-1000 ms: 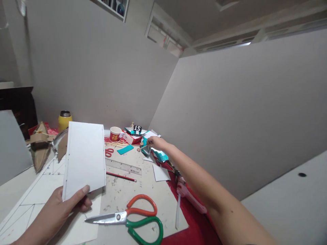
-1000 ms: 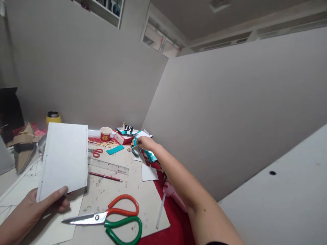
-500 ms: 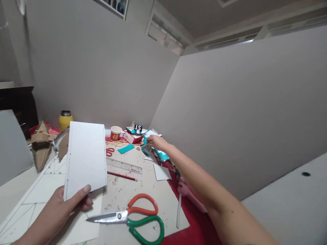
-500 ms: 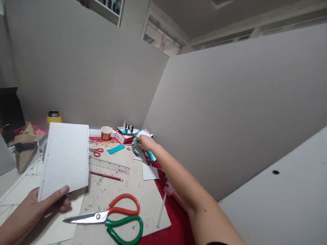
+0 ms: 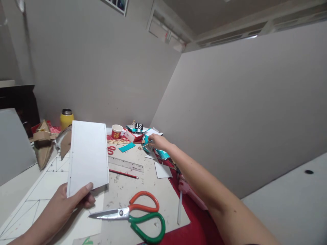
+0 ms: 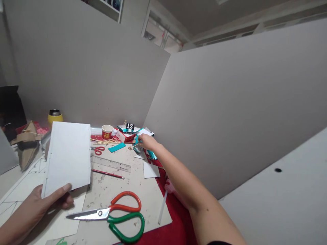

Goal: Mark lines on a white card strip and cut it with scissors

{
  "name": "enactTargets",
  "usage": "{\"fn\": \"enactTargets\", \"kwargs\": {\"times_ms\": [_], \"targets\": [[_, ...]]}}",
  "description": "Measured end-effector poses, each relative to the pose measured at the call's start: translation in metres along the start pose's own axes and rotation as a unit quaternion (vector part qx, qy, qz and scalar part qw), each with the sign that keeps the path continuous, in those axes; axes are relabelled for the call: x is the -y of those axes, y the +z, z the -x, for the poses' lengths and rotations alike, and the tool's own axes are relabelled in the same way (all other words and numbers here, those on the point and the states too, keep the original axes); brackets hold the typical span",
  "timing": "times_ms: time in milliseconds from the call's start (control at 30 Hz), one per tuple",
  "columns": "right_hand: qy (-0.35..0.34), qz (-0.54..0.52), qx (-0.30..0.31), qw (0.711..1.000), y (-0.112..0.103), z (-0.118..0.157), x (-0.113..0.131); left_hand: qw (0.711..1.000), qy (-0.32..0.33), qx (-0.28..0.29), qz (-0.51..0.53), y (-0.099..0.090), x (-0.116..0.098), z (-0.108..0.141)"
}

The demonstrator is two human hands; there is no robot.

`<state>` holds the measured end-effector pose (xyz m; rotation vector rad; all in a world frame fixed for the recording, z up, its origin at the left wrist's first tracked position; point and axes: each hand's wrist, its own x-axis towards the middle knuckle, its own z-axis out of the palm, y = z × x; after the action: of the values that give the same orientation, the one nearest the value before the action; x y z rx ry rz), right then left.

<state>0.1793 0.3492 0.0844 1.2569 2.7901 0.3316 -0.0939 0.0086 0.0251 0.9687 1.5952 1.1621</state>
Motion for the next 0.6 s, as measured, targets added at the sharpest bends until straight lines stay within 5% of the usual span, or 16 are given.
{"fn": "enactTargets", "kwargs": {"times_ms": [600], "targets": [[0.013,-0.011,-0.015,1.000,-0.017,0.001,0.002,0.997,0.014,-0.016,0.076,0.007,-0.005,0.006]]}}
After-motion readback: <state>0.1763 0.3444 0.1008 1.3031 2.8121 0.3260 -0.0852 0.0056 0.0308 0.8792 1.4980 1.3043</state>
